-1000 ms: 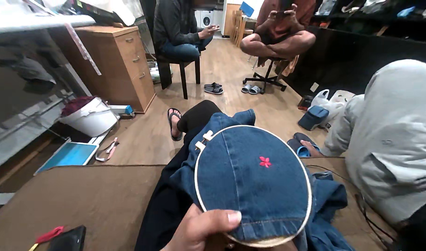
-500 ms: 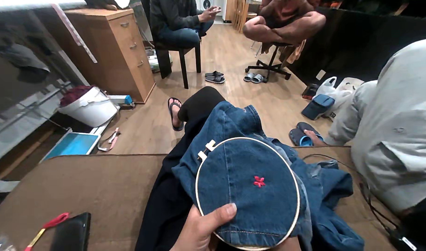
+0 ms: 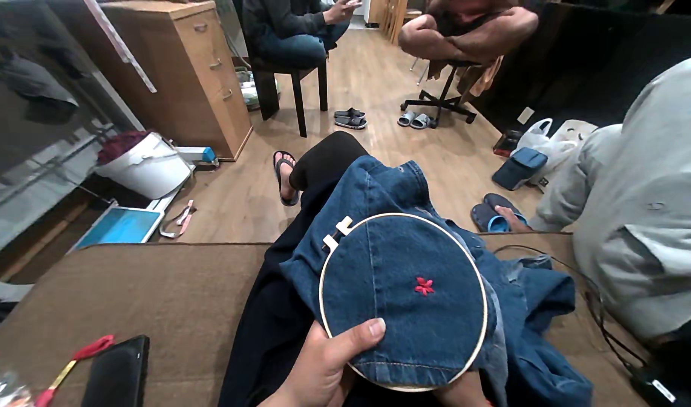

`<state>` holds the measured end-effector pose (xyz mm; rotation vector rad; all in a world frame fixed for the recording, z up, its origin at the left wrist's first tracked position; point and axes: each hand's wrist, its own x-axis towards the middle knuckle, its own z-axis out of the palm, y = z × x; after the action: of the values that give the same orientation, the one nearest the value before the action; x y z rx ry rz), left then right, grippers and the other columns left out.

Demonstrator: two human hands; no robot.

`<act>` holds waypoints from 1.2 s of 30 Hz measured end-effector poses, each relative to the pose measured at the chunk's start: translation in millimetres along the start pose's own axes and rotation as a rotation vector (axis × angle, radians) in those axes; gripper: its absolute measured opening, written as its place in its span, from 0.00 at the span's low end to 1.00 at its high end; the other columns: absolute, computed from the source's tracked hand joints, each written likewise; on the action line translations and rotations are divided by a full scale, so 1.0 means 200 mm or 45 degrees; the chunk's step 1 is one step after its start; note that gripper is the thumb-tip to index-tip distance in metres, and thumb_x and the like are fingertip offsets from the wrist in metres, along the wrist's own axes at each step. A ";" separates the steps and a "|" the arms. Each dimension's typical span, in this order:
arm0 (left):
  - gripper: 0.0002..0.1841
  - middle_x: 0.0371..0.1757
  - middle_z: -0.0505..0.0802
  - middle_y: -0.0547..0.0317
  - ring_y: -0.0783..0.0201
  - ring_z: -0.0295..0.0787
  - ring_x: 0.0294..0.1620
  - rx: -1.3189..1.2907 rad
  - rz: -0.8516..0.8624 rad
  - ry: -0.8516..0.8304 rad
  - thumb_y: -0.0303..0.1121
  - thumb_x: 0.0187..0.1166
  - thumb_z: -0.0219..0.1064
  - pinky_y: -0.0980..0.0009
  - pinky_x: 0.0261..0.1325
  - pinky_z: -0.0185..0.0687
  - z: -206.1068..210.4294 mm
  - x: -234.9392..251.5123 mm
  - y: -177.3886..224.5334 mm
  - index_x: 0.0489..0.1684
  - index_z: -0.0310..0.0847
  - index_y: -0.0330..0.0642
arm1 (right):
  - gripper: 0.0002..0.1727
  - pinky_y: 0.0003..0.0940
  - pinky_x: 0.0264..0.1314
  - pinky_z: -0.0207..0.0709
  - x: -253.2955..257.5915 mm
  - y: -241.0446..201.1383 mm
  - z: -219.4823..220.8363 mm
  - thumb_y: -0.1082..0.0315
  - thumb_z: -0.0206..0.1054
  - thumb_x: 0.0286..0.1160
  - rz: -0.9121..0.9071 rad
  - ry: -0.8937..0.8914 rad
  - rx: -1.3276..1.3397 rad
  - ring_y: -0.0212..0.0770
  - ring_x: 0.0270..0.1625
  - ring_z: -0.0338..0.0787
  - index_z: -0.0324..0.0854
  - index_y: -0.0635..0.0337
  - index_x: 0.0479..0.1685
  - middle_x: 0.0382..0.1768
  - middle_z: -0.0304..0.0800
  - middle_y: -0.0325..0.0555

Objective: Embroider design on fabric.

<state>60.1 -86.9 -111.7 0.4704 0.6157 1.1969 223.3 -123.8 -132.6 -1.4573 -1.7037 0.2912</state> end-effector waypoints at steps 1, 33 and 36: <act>0.15 0.46 0.98 0.47 0.56 0.98 0.47 -0.010 0.009 -0.008 0.17 0.71 0.70 0.57 0.57 0.94 0.00 0.00 0.00 0.55 0.79 0.35 | 0.13 0.08 0.61 0.67 0.00 0.01 0.01 0.73 0.75 0.53 -0.030 0.027 -0.017 0.18 0.46 0.89 0.86 0.80 0.29 0.32 0.94 0.55; 0.17 0.44 0.97 0.49 0.57 0.98 0.45 0.050 -0.008 0.052 0.14 0.70 0.69 0.59 0.54 0.95 0.01 0.01 0.01 0.55 0.76 0.34 | 0.12 0.10 0.61 0.70 -0.02 0.07 0.02 0.71 0.74 0.58 -0.150 -0.012 -0.002 0.20 0.48 0.90 0.88 0.77 0.31 0.33 0.95 0.52; 0.17 0.44 0.97 0.49 0.58 0.98 0.45 0.064 -0.017 0.066 0.15 0.69 0.69 0.59 0.54 0.95 0.01 0.01 0.01 0.55 0.76 0.34 | 0.12 0.07 0.59 0.68 -0.01 0.00 0.00 0.72 0.75 0.52 -0.084 -0.019 -0.061 0.18 0.45 0.89 0.87 0.78 0.27 0.30 0.94 0.53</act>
<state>60.3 -84.6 -109.5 0.4776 0.6939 1.1858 223.3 -124.9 -132.9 -1.4334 -1.7778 0.2274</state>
